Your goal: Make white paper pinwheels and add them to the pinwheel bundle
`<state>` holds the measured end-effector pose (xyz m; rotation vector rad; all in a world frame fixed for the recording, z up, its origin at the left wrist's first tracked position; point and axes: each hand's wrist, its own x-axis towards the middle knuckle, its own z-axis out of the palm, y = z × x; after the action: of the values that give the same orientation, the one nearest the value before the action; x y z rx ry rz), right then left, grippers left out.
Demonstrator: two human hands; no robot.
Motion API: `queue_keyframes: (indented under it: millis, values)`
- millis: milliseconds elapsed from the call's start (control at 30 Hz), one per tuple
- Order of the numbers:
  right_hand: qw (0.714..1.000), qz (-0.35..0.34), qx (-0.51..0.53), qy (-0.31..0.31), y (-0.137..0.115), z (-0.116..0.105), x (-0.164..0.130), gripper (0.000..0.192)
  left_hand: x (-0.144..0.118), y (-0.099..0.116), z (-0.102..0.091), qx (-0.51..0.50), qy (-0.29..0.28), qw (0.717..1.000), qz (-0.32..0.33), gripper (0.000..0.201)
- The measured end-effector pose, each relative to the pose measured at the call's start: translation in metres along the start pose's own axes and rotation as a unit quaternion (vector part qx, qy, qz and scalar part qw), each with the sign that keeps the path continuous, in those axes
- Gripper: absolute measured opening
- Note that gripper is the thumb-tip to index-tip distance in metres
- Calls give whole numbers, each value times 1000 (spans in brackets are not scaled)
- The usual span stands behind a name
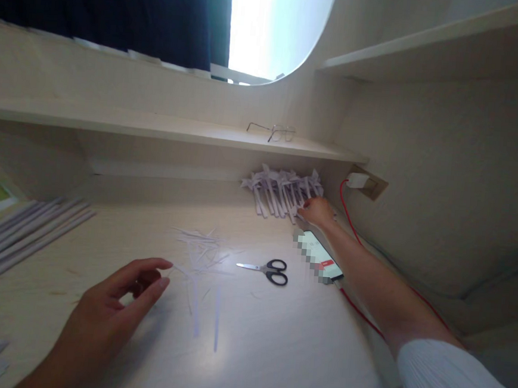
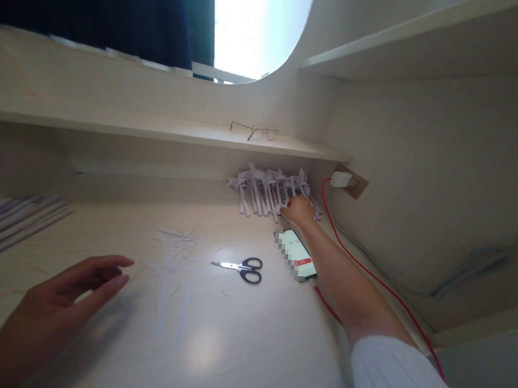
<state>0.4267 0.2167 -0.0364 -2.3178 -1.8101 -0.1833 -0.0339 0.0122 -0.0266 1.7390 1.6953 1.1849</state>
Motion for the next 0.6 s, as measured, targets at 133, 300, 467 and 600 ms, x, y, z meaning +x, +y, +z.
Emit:
queue_keyframes:
  millis: [133, 300, 467, 600]
  values:
    - [1000, 6, -10, -13, -2, 0, 1, 34, -1, -1, -1, 5, -2, 1000, 21, 35]
    - [1000, 16, -2, -17, 1, -4, 2, 34, -1, -3, -1, 7, -5, 1000, 17, 36]
    - [1000, 21, 16, -13, 11, -12, -2, 34, -1, 2, -1, 15, 1, 1000, -3, 38]
    - [1000, 16, 18, 4, 10, -15, -14, 34, -2, 4, 0, 4, -1, 1000, 8, 36]
